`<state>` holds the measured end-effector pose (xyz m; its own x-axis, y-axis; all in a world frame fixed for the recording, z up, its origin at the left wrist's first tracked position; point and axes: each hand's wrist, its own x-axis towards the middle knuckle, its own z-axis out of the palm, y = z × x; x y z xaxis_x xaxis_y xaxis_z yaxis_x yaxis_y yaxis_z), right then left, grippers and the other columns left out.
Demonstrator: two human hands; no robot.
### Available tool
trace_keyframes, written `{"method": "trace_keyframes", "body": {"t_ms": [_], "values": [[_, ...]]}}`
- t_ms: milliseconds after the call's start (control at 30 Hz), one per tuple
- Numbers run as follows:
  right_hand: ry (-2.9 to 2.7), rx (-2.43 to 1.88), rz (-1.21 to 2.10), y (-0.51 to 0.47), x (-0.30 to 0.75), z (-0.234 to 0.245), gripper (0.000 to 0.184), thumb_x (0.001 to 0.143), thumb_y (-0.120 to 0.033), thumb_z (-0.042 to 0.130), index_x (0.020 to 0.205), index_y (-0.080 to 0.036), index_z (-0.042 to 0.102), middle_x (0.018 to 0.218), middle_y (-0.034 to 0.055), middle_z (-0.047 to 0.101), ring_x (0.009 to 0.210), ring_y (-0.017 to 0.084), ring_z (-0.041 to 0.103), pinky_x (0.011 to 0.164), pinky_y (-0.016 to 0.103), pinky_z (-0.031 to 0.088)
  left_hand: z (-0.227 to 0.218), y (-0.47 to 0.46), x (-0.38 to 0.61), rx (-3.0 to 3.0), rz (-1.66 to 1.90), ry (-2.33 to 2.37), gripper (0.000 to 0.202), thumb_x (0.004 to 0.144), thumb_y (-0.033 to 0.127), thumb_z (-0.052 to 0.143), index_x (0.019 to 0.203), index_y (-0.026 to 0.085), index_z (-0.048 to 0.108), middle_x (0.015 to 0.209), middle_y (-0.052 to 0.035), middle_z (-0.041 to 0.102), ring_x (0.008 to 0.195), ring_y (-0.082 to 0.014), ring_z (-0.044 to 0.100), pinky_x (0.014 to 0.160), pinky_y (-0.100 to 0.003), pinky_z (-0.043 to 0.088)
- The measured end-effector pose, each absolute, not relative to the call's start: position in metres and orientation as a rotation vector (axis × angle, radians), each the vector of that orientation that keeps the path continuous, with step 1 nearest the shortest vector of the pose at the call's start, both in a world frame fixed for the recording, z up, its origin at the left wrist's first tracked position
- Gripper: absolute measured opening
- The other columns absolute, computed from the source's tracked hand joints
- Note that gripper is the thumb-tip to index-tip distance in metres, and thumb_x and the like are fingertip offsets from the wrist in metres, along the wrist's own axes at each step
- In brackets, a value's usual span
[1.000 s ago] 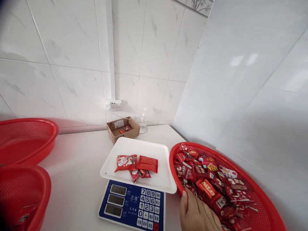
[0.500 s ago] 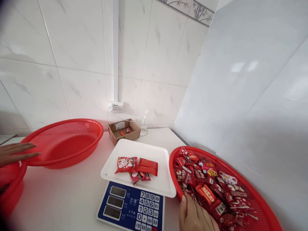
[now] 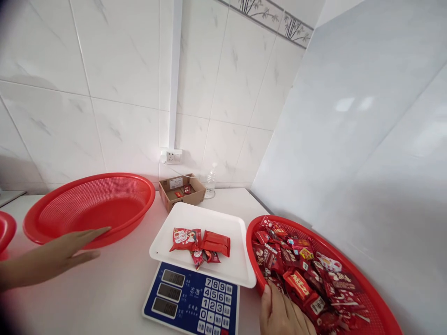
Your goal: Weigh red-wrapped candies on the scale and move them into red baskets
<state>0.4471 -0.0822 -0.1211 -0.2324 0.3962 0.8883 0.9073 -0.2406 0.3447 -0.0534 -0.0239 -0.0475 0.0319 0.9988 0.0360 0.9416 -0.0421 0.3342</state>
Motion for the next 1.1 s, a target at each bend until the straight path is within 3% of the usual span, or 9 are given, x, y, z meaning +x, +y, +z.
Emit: {"method": "trace_keyframes", "body": {"t_ms": [133,233,400,467,567,733,833,1000,1100], "values": [[-1.546,-1.595,-1.458,-0.082,0.447,-0.123,0.029,0.094,-0.026,0.048,0.086,-0.010,0.070,0.059,0.0044,0.067,0.053,0.015,0.059,0.057,0.030,0.039,-0.050,-0.032,-0.012,2.151,0.264,1.743,0.065,0.084,0.057,0.047,0.144,0.034,0.034,0.144,-0.0041,0.049,0.130,-0.0286,0.047,0.103,-0.044,0.040],[-1.544,-1.592,-1.457,-0.082,0.447,-0.123,0.028,0.094,-0.026,0.048,0.087,-0.010,0.070,0.060,0.0048,0.067,0.054,0.015,0.059,0.058,0.030,0.039,-0.040,-0.029,0.008,2.161,0.180,1.687,0.067,0.086,0.056,0.044,0.147,0.031,0.029,0.148,-0.0075,0.043,0.133,-0.0306,0.042,0.104,-0.047,0.039],[-1.528,-1.603,-1.454,-0.082,0.446,-0.124,0.024,0.092,-0.026,0.052,0.090,-0.010,0.070,0.063,0.0043,0.070,0.056,0.014,0.061,0.060,0.029,0.040,-0.026,-0.019,0.058,2.310,0.169,1.546,0.065,0.090,0.051,0.040,0.148,0.022,0.029,0.158,-0.0094,0.020,0.143,-0.0312,0.020,0.112,-0.051,0.028],[-1.512,-1.613,-1.452,-0.082,0.446,-0.125,0.024,0.092,-0.026,0.052,0.089,-0.011,0.071,0.064,0.0043,0.070,0.056,0.014,0.061,0.061,0.029,0.040,-0.025,-0.010,0.085,2.388,0.169,1.426,0.060,0.091,0.048,0.041,0.146,0.025,0.032,0.158,-0.0060,0.022,0.145,-0.0278,0.015,0.115,-0.048,0.024],[-1.512,-1.655,-1.418,-0.082,0.446,-0.127,0.027,0.093,-0.028,0.050,0.089,-0.012,0.072,0.064,0.0041,0.070,0.056,0.014,0.061,0.062,0.029,0.040,-0.030,0.008,0.123,2.477,0.149,1.291,0.059,0.089,0.042,0.046,0.144,0.023,0.035,0.154,-0.0088,0.031,0.144,-0.0266,0.020,0.114,-0.044,0.026],[-1.526,-1.655,-1.408,-0.084,0.449,-0.130,0.027,0.093,-0.029,0.050,0.091,-0.012,0.072,0.068,0.0047,0.072,0.057,0.014,0.061,0.063,0.028,0.041,-0.039,0.032,0.153,2.570,0.154,1.242,0.047,0.085,0.023,0.050,0.132,0.025,0.051,0.128,-0.0107,0.060,0.121,-0.0278,0.054,0.100,-0.040,0.042],[-1.531,-1.619,-1.435,-0.084,0.448,-0.128,0.027,0.093,-0.028,0.051,0.090,-0.011,0.072,0.069,0.0053,0.072,0.057,0.014,0.061,0.064,0.029,0.041,-0.035,0.037,0.145,2.590,0.193,1.326,0.050,0.083,0.011,0.043,0.130,0.027,0.052,0.117,-0.0104,0.065,0.104,-0.0276,0.063,0.087,-0.039,0.048],[-1.518,-1.614,-1.422,-0.084,0.446,-0.126,0.025,0.092,-0.027,0.052,0.088,-0.011,0.072,0.066,0.0046,0.071,0.058,0.014,0.060,0.063,0.029,0.040,-0.008,0.034,0.096,2.562,0.336,1.595,0.058,0.079,0.002,0.038,0.133,0.021,0.049,0.122,-0.0150,0.062,0.112,-0.0332,0.057,0.093,-0.048,0.043],[-1.514,-1.631,-1.387,-0.084,0.445,-0.127,0.025,0.092,-0.027,0.052,0.089,-0.013,0.072,0.067,0.0042,0.071,0.058,0.014,0.059,0.064,0.028,0.040,0.005,0.028,0.071,2.533,0.440,1.683,0.053,0.081,0.001,0.035,0.131,0.011,0.050,0.133,-0.0195,0.053,0.128,-0.0371,0.042,0.106,-0.057,0.027]]}}
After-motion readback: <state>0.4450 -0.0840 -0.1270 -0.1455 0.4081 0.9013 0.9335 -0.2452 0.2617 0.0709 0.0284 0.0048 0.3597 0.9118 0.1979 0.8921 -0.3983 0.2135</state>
